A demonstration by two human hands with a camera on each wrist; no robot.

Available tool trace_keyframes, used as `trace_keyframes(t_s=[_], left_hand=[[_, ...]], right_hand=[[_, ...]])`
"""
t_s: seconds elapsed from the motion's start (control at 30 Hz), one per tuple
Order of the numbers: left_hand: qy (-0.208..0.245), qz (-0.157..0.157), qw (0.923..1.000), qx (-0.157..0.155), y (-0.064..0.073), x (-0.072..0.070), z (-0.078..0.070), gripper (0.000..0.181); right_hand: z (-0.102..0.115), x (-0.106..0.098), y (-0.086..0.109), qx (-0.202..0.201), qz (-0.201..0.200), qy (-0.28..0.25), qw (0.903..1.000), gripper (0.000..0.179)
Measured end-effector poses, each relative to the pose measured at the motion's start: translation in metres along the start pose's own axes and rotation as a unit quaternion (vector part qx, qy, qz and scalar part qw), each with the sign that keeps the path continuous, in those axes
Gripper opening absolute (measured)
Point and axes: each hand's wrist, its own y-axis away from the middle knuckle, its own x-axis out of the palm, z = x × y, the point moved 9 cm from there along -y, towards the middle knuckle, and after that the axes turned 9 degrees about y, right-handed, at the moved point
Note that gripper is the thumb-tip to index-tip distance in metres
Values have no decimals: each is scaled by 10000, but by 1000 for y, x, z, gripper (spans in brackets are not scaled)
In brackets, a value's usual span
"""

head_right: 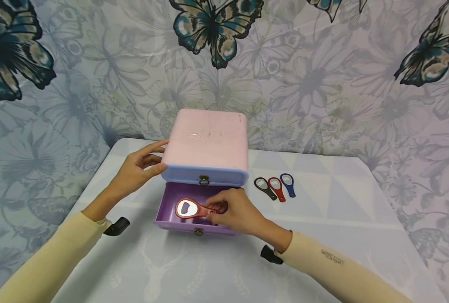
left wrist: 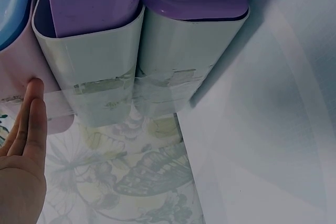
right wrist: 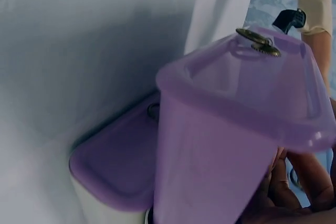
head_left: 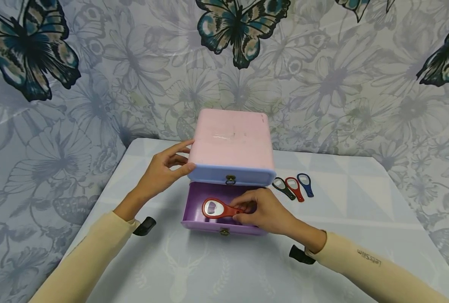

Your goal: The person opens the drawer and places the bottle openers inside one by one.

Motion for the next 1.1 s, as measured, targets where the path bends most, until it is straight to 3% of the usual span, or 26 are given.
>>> trace_keyframes(t_s=[0.17, 0.5, 0.8, 1.1], left_hand=[[9, 11, 10000, 40, 0, 0, 0, 63], [55, 21, 10000, 74, -1, 1, 0, 63], [69, 30, 10000, 28, 1, 1, -1, 64], [42, 25, 10000, 53, 0, 0, -2, 64]], right_hand=[[4, 9, -7, 25, 64, 87, 9999, 21], [-3, 19, -22, 487, -29, 263, 9985, 18], [1, 25, -36, 408, -132, 254, 9988, 21], [6, 21, -30, 433, -72, 49, 9990, 20]])
